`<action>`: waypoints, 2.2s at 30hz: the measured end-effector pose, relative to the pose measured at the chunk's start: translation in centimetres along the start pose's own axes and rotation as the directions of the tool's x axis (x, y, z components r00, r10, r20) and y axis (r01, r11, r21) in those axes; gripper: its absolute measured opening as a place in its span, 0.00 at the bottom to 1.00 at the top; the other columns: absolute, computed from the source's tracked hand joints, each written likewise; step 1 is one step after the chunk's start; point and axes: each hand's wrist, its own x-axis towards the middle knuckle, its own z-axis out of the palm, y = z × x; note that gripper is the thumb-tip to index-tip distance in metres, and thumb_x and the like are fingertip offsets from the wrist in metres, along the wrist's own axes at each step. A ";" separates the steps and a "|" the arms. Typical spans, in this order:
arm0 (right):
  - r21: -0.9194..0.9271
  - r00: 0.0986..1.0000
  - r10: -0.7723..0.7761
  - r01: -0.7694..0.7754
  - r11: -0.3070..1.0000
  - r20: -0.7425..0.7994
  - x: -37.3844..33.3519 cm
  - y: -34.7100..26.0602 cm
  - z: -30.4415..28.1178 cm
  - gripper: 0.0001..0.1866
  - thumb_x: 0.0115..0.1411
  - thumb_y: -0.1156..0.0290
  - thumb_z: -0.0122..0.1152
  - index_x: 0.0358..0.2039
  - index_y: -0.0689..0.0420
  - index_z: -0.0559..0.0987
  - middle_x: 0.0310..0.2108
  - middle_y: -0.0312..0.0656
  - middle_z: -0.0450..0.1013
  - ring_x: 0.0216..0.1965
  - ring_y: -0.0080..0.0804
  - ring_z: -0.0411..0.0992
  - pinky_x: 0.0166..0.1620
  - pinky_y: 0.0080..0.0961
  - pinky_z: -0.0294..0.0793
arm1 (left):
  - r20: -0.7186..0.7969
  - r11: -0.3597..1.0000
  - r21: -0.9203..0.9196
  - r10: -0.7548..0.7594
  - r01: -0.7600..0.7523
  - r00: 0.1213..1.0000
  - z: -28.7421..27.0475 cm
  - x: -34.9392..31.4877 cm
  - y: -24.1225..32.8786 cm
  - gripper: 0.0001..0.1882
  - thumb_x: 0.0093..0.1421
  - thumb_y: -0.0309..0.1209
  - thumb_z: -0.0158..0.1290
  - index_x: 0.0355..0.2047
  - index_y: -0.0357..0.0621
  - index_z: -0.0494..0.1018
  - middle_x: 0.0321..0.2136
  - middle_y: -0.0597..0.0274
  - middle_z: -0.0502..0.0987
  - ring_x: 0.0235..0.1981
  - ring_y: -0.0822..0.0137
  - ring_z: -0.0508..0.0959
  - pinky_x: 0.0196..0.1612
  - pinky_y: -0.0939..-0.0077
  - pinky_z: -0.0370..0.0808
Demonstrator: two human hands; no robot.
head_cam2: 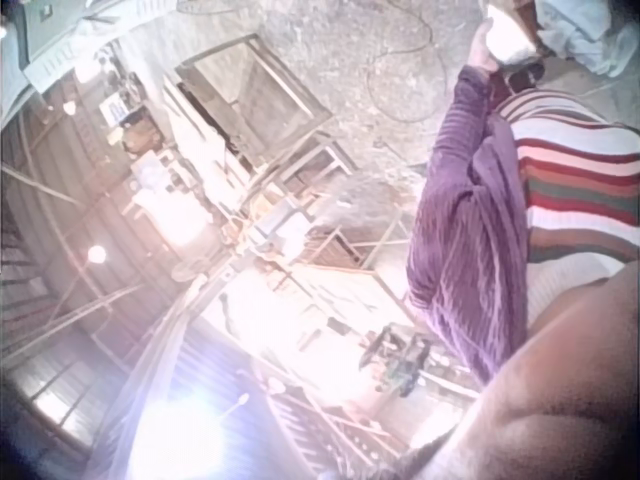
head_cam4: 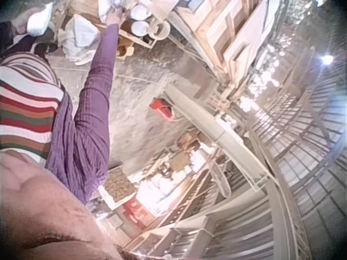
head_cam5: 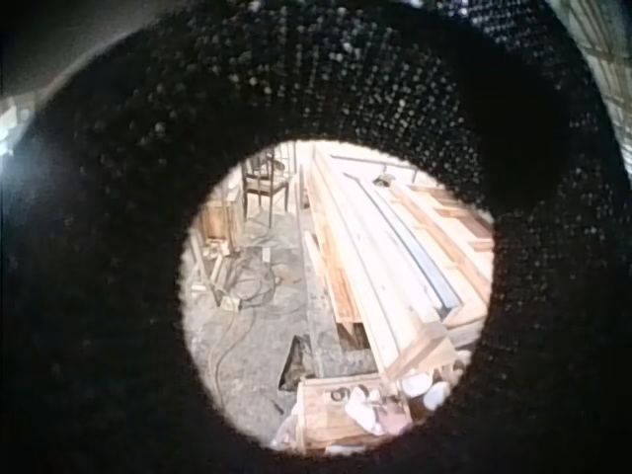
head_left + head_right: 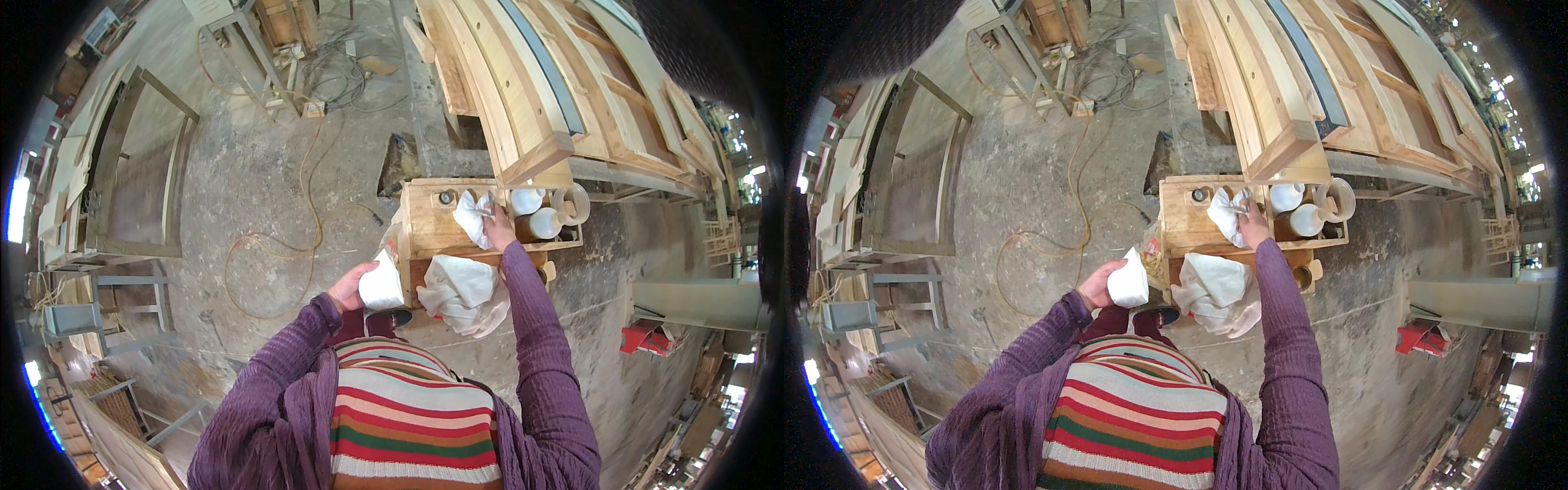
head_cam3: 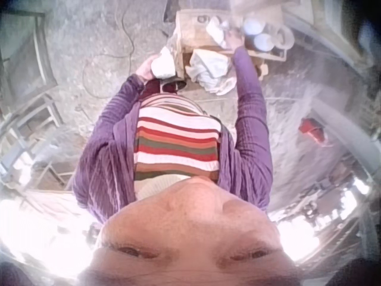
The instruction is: The person scoops a white powder from a container into a yellow bucket and stirs it with a wooden stick. They then walk through a workshop, open a small plastic bag, and place a white container on a wooden workbench. Finally, they pick up a thin wooden stick from a bundle and break it in half.
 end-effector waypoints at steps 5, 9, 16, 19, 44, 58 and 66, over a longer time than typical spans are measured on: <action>-0.313 0.987 -0.116 0.075 0.947 -0.115 0.3 0.7 -0.6 0.12 0.55 0.65 0.53 0.31 0.62 0.73 0.22 0.46 0.72 0.23 0.35 0.72 0.28 0.32 0.69 | 0.057 1.000 0.007 -0.017 0.017 0.998 0.5 1.0 -0.5 0.25 0.59 0.42 0.47 0.53 0.41 0.64 0.47 0.57 0.73 0.46 0.59 0.75 0.50 0.60 0.70; -0.390 0.956 -0.214 0.123 0.913 -0.199 0.0 -1.4 0.8 0.13 0.53 0.64 0.55 0.31 0.63 0.73 0.20 0.49 0.71 0.25 0.42 0.72 0.31 0.34 0.69 | 0.021 0.999 0.025 -0.021 0.021 1.000 -0.2 0.4 -0.6 0.26 0.59 0.43 0.46 0.53 0.41 0.63 0.47 0.56 0.73 0.46 0.59 0.75 0.51 0.59 0.69; -0.532 0.998 0.055 -0.063 0.844 -0.031 0.4 -1.1 -1.1 0.21 0.57 0.57 0.49 0.37 0.64 0.74 0.38 0.57 0.72 0.38 0.55 0.70 0.40 0.41 0.69 | -0.004 0.996 0.065 -0.055 0.055 0.998 -0.7 0.5 -1.1 0.26 0.58 0.44 0.46 0.53 0.41 0.64 0.47 0.55 0.73 0.46 0.58 0.75 0.52 0.59 0.68; -0.535 0.999 -0.027 0.002 0.845 -0.040 0.6 -1.3 -0.4 0.18 0.59 0.61 0.46 0.38 0.64 0.74 0.38 0.58 0.72 0.39 0.55 0.70 0.42 0.41 0.69 | -0.026 0.996 0.078 -0.049 0.051 0.998 -0.9 0.3 -1.2 0.26 0.58 0.44 0.46 0.52 0.41 0.64 0.47 0.56 0.73 0.46 0.58 0.75 0.52 0.60 0.69; -0.298 0.980 0.017 -0.077 0.951 -0.199 -1.6 -1.7 0.5 0.19 0.55 0.60 0.44 0.35 0.62 0.74 0.34 0.59 0.72 0.38 0.56 0.70 0.43 0.43 0.69 | 0.068 0.975 0.025 -0.221 0.219 0.973 -1.9 0.9 0.5 0.29 0.55 0.37 0.42 0.55 0.34 0.58 0.45 0.47 0.73 0.44 0.53 0.76 0.51 0.61 0.70; -0.325 0.940 0.129 -0.236 0.916 -0.317 -1.5 -4.4 0.4 0.25 0.48 0.50 0.60 0.35 0.60 0.73 0.30 0.51 0.73 0.37 0.47 0.72 0.40 0.36 0.69 | 0.170 0.965 0.068 -0.262 0.254 0.950 -2.8 5.4 9.2 0.23 0.62 0.47 0.44 0.47 0.42 0.69 0.41 0.59 0.77 0.40 0.62 0.78 0.48 0.63 0.73; -0.315 0.920 0.065 -0.197 0.928 -0.386 -4.5 -5.5 -1.6 0.20 0.50 0.66 0.52 0.43 0.61 0.64 0.32 0.57 0.70 0.36 0.56 0.70 0.38 0.40 0.68 | 0.138 0.922 0.297 -0.299 0.248 0.944 -0.2 8.3 11.8 0.20 0.59 0.39 0.51 0.47 0.40 0.67 0.39 0.59 0.76 0.37 0.62 0.78 0.42 0.64 0.76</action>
